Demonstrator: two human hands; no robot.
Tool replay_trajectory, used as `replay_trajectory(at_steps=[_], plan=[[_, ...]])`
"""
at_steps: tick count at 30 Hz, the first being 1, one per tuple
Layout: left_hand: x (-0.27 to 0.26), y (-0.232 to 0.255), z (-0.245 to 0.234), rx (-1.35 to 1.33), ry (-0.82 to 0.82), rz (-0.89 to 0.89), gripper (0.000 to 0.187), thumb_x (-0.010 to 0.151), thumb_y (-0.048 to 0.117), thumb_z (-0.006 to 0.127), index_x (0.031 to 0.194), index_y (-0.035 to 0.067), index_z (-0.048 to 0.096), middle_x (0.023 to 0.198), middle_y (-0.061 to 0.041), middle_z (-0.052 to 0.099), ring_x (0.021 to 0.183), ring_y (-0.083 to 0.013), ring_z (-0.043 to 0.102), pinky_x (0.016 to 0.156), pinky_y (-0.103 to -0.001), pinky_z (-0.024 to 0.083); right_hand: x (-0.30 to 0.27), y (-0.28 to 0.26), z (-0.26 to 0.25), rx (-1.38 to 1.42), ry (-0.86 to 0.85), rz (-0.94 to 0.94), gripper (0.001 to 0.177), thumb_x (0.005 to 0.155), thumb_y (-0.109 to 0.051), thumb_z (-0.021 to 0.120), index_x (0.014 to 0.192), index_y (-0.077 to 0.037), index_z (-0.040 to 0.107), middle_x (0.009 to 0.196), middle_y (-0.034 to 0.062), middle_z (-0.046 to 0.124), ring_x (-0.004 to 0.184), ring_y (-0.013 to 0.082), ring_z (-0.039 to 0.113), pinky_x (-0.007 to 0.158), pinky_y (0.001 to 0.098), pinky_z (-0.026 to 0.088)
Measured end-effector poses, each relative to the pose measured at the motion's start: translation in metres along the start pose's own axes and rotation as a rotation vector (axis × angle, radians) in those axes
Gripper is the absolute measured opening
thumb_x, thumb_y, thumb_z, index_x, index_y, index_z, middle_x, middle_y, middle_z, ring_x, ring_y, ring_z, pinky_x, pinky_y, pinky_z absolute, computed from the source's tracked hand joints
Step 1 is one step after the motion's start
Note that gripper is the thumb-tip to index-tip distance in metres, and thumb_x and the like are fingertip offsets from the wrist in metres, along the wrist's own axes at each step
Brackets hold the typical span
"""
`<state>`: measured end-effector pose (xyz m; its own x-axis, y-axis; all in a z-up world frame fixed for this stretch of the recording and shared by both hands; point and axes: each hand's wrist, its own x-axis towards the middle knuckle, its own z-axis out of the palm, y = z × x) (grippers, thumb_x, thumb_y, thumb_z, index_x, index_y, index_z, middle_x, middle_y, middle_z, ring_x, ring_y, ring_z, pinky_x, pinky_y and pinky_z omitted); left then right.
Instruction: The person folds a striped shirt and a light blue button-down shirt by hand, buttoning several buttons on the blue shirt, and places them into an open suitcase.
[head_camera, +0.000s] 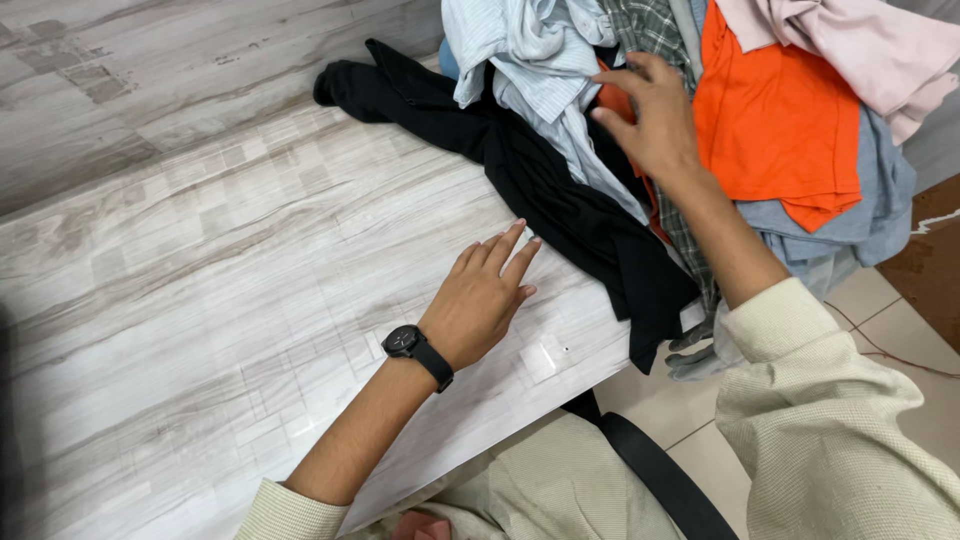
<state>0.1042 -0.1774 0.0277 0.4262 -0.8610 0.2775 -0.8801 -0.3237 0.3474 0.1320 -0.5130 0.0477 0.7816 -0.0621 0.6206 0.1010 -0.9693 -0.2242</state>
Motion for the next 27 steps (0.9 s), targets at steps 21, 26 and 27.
replay_trajectory(at_steps=[21,26,27], plan=[[-0.062,-0.066,-0.050,-0.659,0.236,-0.465,0.066,0.103,0.047,0.038,0.155,0.006,0.036,0.159,-0.018,0.041,0.139,-0.0349,0.051,0.111,-0.047,0.045,0.097,-0.134,0.028,0.228,0.417,0.115,0.038,0.102,-0.015,0.075,0.071,0.001,0.059,0.061,0.0163,0.059,0.052,0.0255,0.048,0.059,0.0414,0.033],[-0.084,-0.108,-0.077,-1.094,0.411,-0.700,0.085,0.096,0.069,0.032,0.155,0.008,0.033,0.152,-0.025,0.050,0.134,-0.0356,0.060,0.106,-0.048,0.054,0.020,-0.255,0.029,0.812,0.179,-0.205,0.017,0.095,0.013,0.056,0.104,-0.001,0.054,0.115,0.0081,0.074,0.101,0.0207,0.075,0.085,0.0299,0.062],[-0.088,-0.114,-0.080,-1.049,0.408,-0.725,0.089,0.094,0.072,0.031,0.156,0.008,0.033,0.152,-0.025,0.050,0.134,-0.0351,0.058,0.106,-0.047,0.053,0.006,-0.265,0.035,0.783,0.038,-0.092,0.020,0.093,0.014,0.057,0.105,-0.003,0.056,0.115,0.0063,0.077,0.097,0.0168,0.078,0.080,0.0243,0.064]])
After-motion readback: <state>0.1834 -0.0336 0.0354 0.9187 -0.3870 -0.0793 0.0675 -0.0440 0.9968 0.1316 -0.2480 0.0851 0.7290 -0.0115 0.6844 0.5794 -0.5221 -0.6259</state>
